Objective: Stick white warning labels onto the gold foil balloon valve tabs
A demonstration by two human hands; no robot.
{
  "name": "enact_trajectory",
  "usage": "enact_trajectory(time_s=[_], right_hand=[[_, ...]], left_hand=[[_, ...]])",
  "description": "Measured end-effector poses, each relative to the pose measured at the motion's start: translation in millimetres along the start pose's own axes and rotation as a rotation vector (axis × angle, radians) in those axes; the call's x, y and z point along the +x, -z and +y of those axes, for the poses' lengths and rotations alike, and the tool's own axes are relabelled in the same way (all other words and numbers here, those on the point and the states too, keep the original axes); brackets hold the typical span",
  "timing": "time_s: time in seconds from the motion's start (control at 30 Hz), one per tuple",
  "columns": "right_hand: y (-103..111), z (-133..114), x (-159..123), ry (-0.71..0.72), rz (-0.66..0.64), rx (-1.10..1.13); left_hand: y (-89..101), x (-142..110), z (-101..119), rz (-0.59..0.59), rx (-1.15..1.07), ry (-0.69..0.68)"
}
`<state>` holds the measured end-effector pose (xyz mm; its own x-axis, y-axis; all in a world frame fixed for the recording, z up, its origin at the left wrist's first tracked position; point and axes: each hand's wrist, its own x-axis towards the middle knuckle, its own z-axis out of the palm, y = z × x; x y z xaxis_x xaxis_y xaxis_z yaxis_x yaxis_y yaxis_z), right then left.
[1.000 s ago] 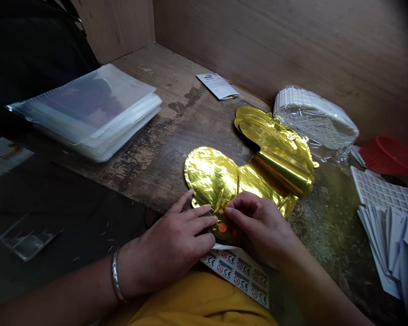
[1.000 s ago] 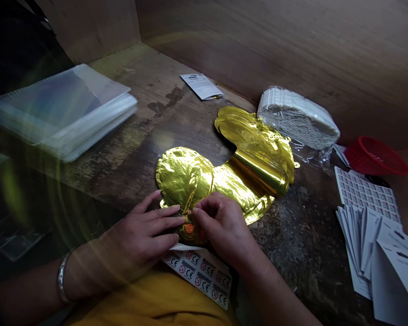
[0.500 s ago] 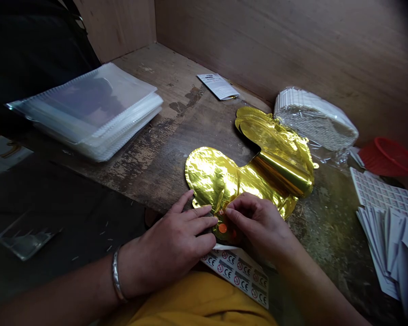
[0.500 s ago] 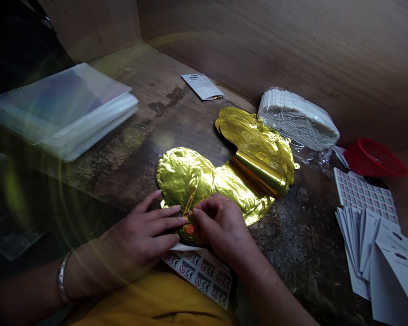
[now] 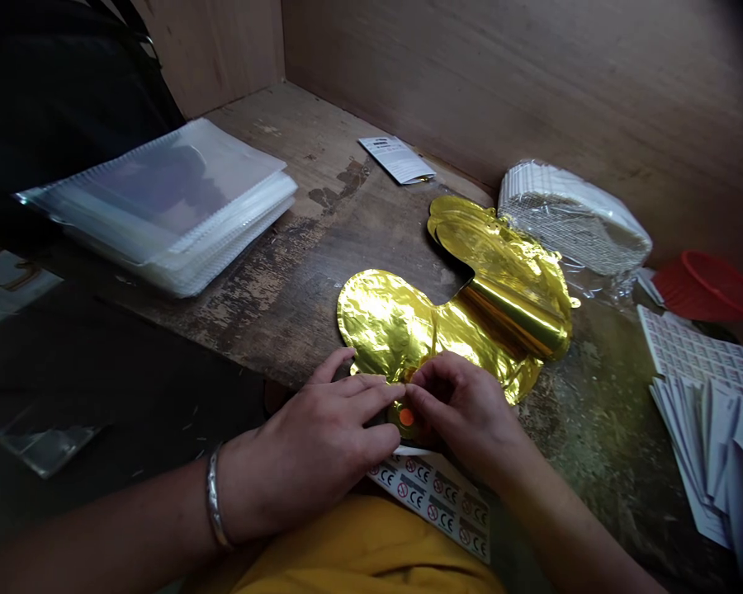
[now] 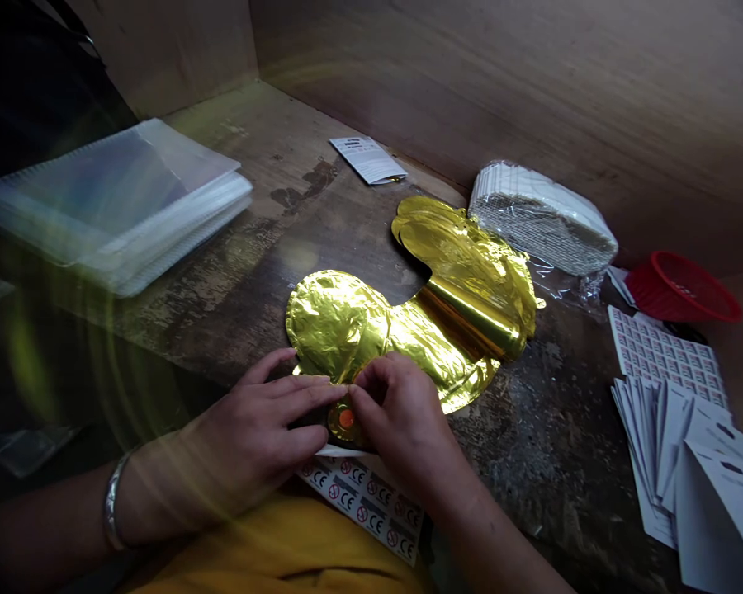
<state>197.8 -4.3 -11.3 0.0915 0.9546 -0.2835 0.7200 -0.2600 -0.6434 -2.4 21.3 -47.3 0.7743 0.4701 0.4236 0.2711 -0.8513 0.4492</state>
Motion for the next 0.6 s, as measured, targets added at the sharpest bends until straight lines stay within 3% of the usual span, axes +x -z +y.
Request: enact_trajectory(time_s=[0.1,0.27,0.43,0.53,0.6], right_hand=[[1.5,-1.1,-1.9,0.032,0.061,-0.133],[3.6,4.6,-1.0,-0.053,0.253,-0.208],[-5.4,16.7,1.3,0.137,0.36,-0.349],[0.9,28.0,-3.8,0.133,0.517,-0.495],[9.1,31.0,-11.2,0.233,0.609,-0.52]], left_hand=[[-2.8,0.8,-2.1,0.002,0.026,-0.033],[-5.5,-1.1,-3.2,0.017,0.043,-0.056],[-8.2,-3.4,-3.6,0.018,0.042,-0.047],[-3.4,-3.8,-3.2,-0.001,0.018,-0.036],[4.5,-4.1,-1.7,-0.027,0.008,-0.042]])
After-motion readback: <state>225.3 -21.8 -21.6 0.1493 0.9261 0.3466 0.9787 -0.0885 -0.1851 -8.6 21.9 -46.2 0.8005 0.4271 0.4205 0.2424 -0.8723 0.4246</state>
